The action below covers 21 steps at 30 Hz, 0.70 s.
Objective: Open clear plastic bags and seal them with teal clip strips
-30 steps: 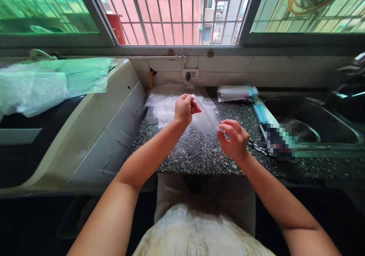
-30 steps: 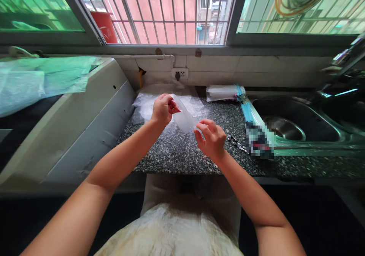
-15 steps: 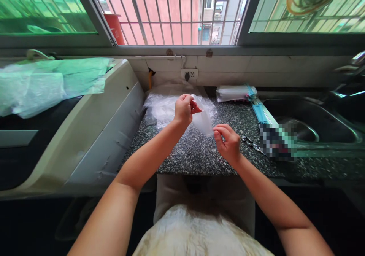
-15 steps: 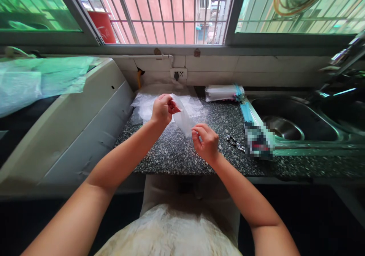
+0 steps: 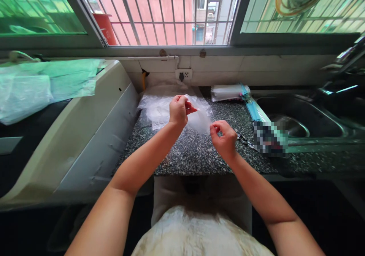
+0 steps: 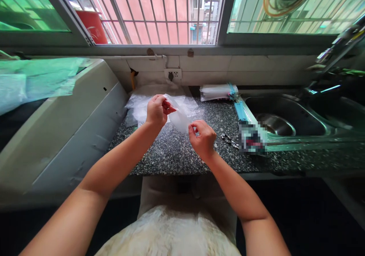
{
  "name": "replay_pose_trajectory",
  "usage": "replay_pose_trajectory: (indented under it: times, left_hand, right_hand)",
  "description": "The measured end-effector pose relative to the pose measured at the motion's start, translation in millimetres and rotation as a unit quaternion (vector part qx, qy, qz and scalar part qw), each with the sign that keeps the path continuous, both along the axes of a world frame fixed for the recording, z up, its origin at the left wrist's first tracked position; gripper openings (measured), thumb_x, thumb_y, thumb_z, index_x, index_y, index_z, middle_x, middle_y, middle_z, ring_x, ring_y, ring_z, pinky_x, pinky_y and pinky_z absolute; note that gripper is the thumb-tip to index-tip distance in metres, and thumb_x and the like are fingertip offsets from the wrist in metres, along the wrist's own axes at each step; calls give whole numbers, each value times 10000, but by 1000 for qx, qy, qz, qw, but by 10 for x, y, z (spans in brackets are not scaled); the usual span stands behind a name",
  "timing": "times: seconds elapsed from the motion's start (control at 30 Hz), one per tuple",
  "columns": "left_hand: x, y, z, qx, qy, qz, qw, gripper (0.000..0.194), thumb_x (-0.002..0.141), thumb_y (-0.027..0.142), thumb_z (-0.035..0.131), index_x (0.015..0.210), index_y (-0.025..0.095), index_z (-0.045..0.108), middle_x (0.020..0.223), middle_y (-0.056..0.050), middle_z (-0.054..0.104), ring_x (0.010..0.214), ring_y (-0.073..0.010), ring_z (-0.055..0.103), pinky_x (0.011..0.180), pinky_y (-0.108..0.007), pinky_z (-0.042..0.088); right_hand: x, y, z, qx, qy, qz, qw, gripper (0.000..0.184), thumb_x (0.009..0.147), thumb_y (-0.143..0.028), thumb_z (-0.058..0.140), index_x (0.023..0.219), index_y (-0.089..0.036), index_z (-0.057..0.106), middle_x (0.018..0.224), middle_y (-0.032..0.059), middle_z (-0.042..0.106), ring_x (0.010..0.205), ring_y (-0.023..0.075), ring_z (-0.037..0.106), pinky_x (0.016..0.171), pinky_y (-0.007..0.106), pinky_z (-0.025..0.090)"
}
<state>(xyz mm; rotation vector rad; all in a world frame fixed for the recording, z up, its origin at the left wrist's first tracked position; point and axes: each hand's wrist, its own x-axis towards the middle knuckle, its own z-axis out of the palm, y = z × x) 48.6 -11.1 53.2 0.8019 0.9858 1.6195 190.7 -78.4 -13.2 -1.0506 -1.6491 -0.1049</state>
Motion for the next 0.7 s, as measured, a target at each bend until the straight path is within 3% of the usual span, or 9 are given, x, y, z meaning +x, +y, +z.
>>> replay_pose_trajectory:
  times: [0.17, 0.3, 0.4, 0.47, 0.53, 0.7]
  left_hand:
    - [-196, -13, 22, 34, 132, 38, 990, 98, 671, 135, 503, 599, 193, 470, 435, 68, 388, 366, -67, 338, 366, -202, 289]
    - [-394, -57, 93, 130, 290, 100, 943, 134, 648, 143, 574, 531, 183, 522, 485, 45, 430, 465, -78, 356, 449, -219, 303]
    - [-496, -122, 161, 185, 343, 126, 912, 178, 631, 146, 595, 474, 182, 519, 567, 18, 486, 568, -100, 423, 552, -233, 360]
    - [-528, -177, 199, 213, 336, 116, 910, 190, 630, 145, 586, 456, 185, 520, 658, -8, 559, 676, -121, 489, 640, -239, 396]
    - [-536, -237, 232, 220, 293, 74, 928, 203, 639, 149, 566, 448, 190, 513, 703, -20, 609, 737, -134, 527, 691, -244, 418]
    - [-505, -374, 291, 163, 145, -26, 976, 141, 657, 164, 568, 519, 193, 574, 575, -1, 588, 582, -100, 514, 616, -227, 431]
  right_hand:
    - [115, 69, 113, 8, -9, -9, 1000, 141, 851, -211, 512, 719, -203, 561, 705, 18, 618, 591, 125, 529, 604, 267, 445]
    - [207, 149, 306, 24, -31, -4, 999, 124, 846, -221, 515, 736, -207, 569, 731, 22, 624, 642, 141, 549, 630, 288, 456]
    - [251, 200, 467, 25, -28, 6, 999, 122, 840, -221, 525, 727, -214, 569, 749, 32, 630, 710, 163, 576, 672, 314, 473]
    - [267, 219, 560, 16, -15, 16, 1000, 119, 832, -228, 541, 717, -222, 572, 763, 32, 637, 767, 176, 592, 713, 335, 481]
    - [274, 221, 639, -1, 13, 35, 999, 107, 827, -239, 551, 726, -223, 584, 790, 29, 652, 809, 183, 604, 748, 353, 489]
    - [265, 172, 775, -77, 117, 77, 987, 76, 795, -284, 608, 772, -211, 611, 733, 4, 649, 696, 148, 608, 698, 328, 509]
